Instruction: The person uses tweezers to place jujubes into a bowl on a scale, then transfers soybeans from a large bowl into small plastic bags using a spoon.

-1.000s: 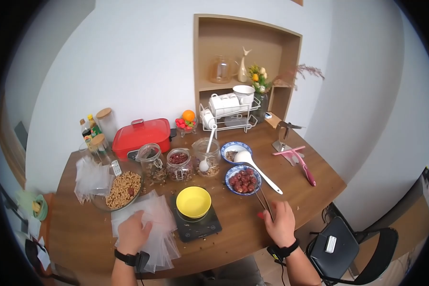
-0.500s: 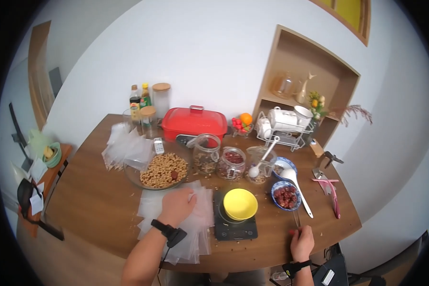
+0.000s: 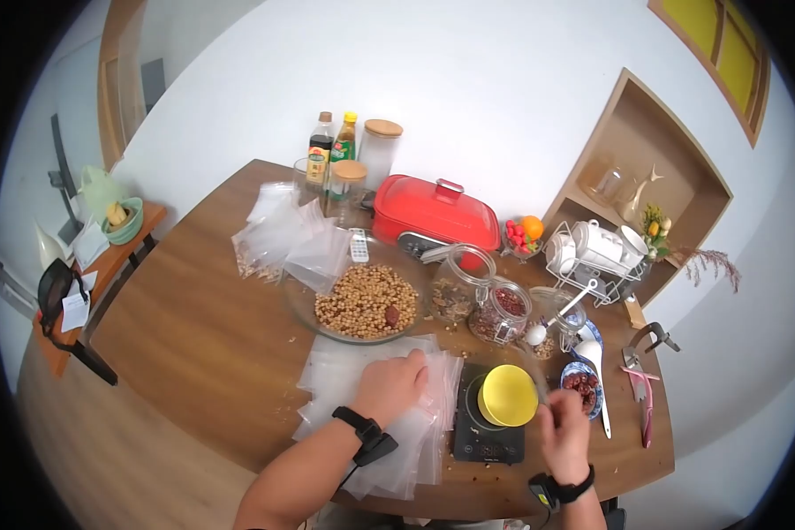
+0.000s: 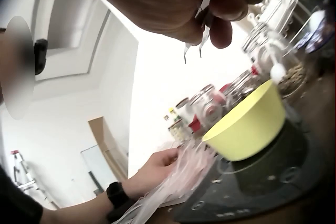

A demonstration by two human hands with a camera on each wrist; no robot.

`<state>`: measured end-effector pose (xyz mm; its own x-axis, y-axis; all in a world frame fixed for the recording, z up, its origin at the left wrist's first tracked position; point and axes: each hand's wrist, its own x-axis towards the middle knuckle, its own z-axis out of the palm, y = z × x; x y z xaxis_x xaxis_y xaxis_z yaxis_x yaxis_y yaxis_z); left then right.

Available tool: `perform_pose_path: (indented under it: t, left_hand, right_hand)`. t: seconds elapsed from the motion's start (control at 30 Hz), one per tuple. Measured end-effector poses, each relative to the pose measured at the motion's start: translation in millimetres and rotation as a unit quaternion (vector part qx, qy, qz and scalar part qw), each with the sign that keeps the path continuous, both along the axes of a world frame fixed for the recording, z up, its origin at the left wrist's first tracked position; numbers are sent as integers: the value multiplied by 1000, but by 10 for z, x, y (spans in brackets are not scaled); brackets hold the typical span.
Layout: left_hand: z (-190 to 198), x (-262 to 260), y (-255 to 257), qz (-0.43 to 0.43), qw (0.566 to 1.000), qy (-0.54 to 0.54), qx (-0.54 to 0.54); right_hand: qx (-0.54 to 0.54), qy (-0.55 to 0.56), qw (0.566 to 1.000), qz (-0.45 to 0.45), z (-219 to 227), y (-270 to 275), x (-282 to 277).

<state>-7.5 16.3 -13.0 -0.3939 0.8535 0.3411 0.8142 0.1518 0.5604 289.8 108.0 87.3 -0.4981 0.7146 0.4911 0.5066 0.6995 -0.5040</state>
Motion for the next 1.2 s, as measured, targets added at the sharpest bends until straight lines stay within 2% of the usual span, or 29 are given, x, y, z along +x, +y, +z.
perform_pose_path:
  t: [0.1, 0.17, 0.2, 0.33, 0.43, 0.47, 0.57, 0.6, 0.7, 0.8, 0.9, 1.2]
  left_hand:
    - [-43, -12, 11, -4, 1000, -6, 21]
    - [-48, -8, 18, 1, 1000, -5, 23]
    - [-47, -5, 25, 2, 1000, -5, 24]
    - [15, 4, 9, 3, 999, 13, 37]
    - [-9, 5, 24, 8, 999, 16, 30]
    - [1, 10, 22, 11, 1000, 13, 24]
    - [-8, 9, 28, 17, 1000, 11, 19]
    - [-7, 15, 35, 18, 1000, 11, 19]
    - [7, 14, 26, 13, 1000, 4, 19]
    - [13, 22, 21, 14, 999, 7, 32]
    - [22, 10, 6, 15, 999, 20, 38]
    - [-33, -6, 35, 7, 998, 8, 57]
  right_hand:
    - [-23, -124, 990, 59, 213, -57, -697]
    - [48, -140, 982, 115, 116, -6, -1047]
    - [46, -139, 980, 135, 35, 27, -1174]
    - [80, -182, 970, 141, -8, 2, -1523]
    - [97, -203, 965, 133, 92, -42, -1510]
    - [55, -231, 966, 102, 171, -89, -1476]
    - [74, -237, 965, 85, 311, -115, -1343]
    - [119, -213, 965, 95, 329, -112, -1322]
    - [137, -192, 969, 70, 392, -169, -1388]
    - [135, -171, 970, 106, 316, -167, -1576]
    - [85, -208, 971, 81, 215, -102, -1790]
    - [112, -242, 959, 94, 92, -112, -2003]
